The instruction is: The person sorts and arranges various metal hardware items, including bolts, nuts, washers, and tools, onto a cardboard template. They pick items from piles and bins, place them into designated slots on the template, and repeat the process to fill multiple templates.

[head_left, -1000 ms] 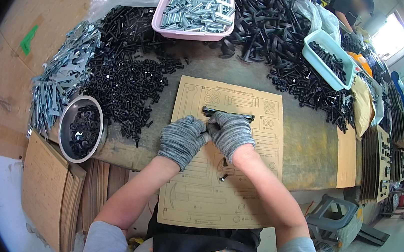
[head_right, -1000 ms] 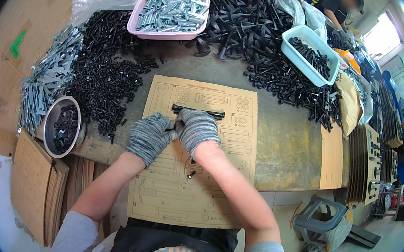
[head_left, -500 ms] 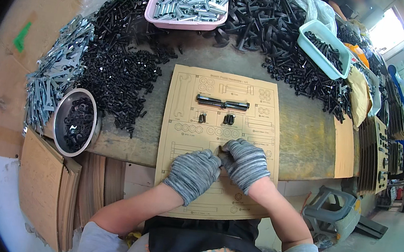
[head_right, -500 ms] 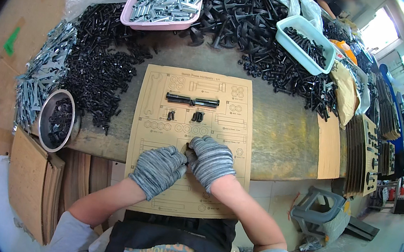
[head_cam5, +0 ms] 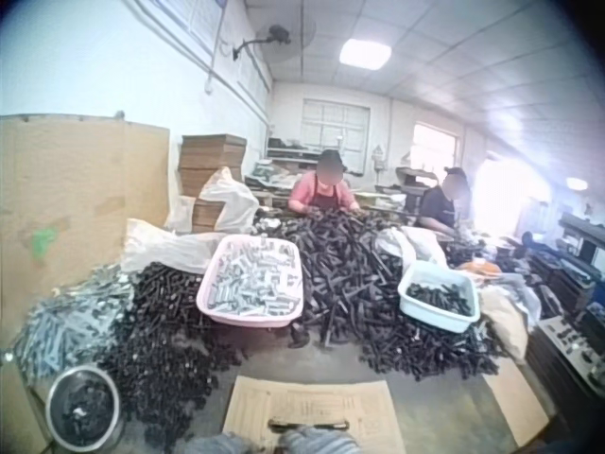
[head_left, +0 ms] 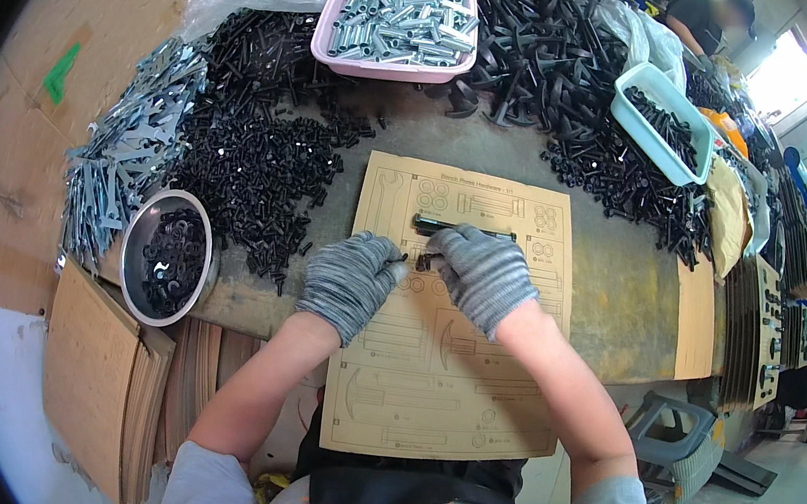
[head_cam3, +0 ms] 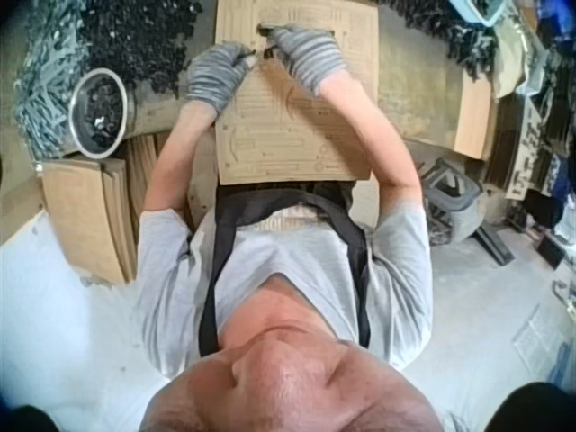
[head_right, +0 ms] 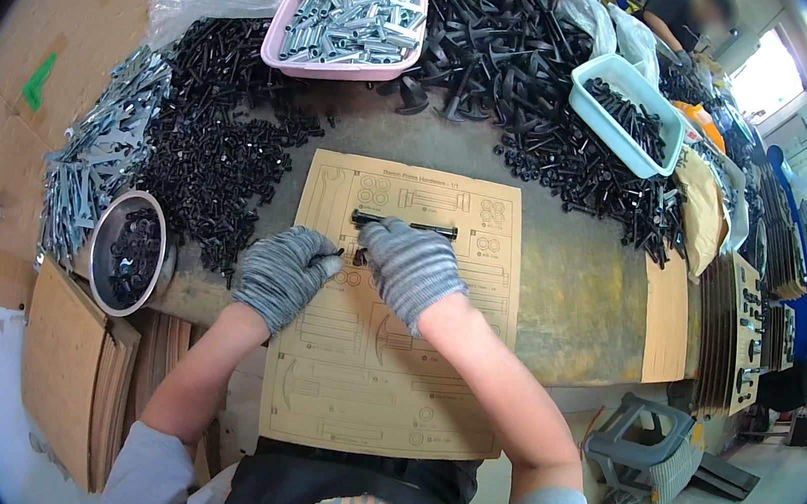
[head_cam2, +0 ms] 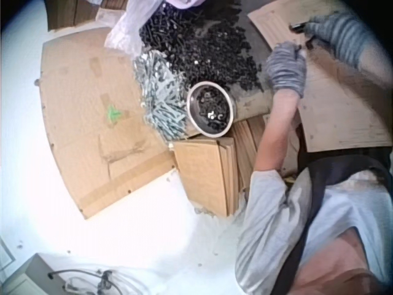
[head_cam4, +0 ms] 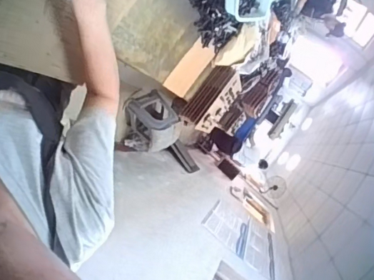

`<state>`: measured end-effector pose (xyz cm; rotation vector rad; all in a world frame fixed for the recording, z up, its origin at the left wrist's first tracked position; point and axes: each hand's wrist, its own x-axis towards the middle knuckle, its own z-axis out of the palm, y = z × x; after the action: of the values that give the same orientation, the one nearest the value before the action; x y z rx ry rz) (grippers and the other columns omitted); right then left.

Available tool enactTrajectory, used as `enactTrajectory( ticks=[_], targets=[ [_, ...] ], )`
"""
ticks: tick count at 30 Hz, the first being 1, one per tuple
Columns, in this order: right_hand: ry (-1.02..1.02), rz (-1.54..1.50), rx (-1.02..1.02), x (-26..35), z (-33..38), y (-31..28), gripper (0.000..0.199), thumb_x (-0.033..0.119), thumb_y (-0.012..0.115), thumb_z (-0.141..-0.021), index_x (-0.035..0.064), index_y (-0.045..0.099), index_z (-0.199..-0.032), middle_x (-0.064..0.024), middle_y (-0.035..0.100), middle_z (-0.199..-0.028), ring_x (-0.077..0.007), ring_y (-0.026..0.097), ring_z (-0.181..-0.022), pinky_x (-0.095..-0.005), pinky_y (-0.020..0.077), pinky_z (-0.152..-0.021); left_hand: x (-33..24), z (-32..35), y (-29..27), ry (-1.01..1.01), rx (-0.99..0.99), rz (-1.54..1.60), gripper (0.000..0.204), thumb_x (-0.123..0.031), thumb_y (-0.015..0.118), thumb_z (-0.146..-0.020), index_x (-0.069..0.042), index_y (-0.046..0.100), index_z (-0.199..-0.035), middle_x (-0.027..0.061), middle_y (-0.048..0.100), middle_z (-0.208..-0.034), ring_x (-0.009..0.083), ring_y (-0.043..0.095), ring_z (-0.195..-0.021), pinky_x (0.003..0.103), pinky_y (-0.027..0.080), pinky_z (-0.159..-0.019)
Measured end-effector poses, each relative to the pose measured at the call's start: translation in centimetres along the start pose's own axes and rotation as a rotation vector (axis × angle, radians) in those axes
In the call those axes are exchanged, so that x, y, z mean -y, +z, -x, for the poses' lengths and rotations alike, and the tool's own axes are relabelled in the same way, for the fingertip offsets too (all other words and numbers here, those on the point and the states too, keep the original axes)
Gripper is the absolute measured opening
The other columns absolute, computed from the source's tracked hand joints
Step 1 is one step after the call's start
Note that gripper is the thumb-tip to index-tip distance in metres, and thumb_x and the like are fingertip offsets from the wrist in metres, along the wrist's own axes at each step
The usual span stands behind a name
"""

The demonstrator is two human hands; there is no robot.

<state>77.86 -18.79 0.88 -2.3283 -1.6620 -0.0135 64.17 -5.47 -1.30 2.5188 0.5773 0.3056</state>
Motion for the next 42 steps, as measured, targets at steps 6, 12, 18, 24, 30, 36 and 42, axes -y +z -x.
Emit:
enactTrajectory(
  ticks=[6,12,18,24,30,36,42],
  targets=[
    [-0.102,0.133,0.188,-0.4,-2.4,0.8,0.023,0.013,0.060,-0.081,0.0120,0.065,-0.104,-0.0091,0.064,-0.092,-0.0292,0.065,-0.079,-0.0389,0.0522,-0.067,-0.6,-1.0,0.6,-0.038,0.122,-0.097,0.029,-0.031,0.069,-0.079,-0.007,0.068,-0.096,0.0101,0.066,-0.094,0.0277,0.064,-0.086,0.037,0.050,-0.079],
    [0.066,0.038,0.223,-1.0,-1.4,0.9,0.016,0.017,0.061,-0.082,0.0124,0.067,-0.096,-0.0096,0.064,-0.086,-0.0295,0.064,-0.078,-0.0394,0.0516,-0.069,-0.1,-1.9,0.9,0.043,0.149,0.024,0.040,-0.030,0.072,-0.076,-0.006,0.064,-0.107,0.0116,0.065,-0.102,0.0282,0.063,-0.091,0.037,0.049,-0.084],
    [0.055,0.057,0.034,-1.3,-0.6,2.6,0.012,0.021,0.063,-0.081,0.0111,0.065,-0.088,-0.0098,0.061,-0.080,-0.0275,0.062,-0.070,-0.0391,0.0504,-0.063,-0.5,-3.2,1.0,0.035,0.200,0.021,0.035,-0.023,0.071,-0.078,-0.005,0.064,-0.108,0.0129,0.064,-0.101,0.0287,0.063,-0.090,0.037,0.050,-0.084],
    [-0.031,0.102,-0.050,-1.7,-0.3,3.2,0.011,0.018,0.063,-0.078,0.0124,0.064,-0.087,-0.0081,0.060,-0.079,-0.0241,0.062,-0.069,-0.0372,0.0493,-0.056,-0.6,-3.2,1.0,0.039,0.197,0.032,0.034,-0.021,0.070,-0.078,-0.005,0.064,-0.107,0.0134,0.065,-0.099,0.0287,0.064,-0.088,0.037,0.050,-0.083],
    [-0.014,0.100,-0.031,-1.3,-0.2,3.4,0.011,0.017,0.063,-0.078,0.0120,0.064,-0.089,-0.0087,0.060,-0.078,-0.0249,0.062,-0.068,-0.0370,0.0497,-0.056,-0.5,-3.2,1.3,0.026,0.197,0.016,0.035,-0.018,0.071,-0.077,-0.005,0.063,-0.108,0.0132,0.065,-0.100,0.0271,0.064,-0.088,0.035,0.051,-0.082],
    [0.125,0.024,-0.013,-0.3,1.0,2.6,0.008,0.018,0.064,-0.081,0.0113,0.066,-0.085,-0.0107,0.062,-0.079,-0.0291,0.062,-0.067,-0.0406,0.0500,-0.058,-0.3,-1.6,0.6,0.020,0.131,0.166,0.041,-0.013,0.070,-0.077,-0.006,0.060,-0.117,0.0131,0.066,-0.103,0.0233,0.065,-0.087,0.033,0.052,-0.080],
    [0.174,-0.068,-0.112,-1.4,2.2,1.6,0.007,0.011,0.064,-0.079,0.0084,0.067,-0.085,-0.0116,0.062,-0.074,-0.0307,0.061,-0.065,-0.0390,0.0510,-0.061,-0.8,-1.4,-0.2,0.037,0.132,0.140,0.039,-0.013,0.069,-0.079,-0.006,0.060,-0.116,0.0124,0.066,-0.100,0.0239,0.065,-0.086,0.034,0.052,-0.079]
  ],
)
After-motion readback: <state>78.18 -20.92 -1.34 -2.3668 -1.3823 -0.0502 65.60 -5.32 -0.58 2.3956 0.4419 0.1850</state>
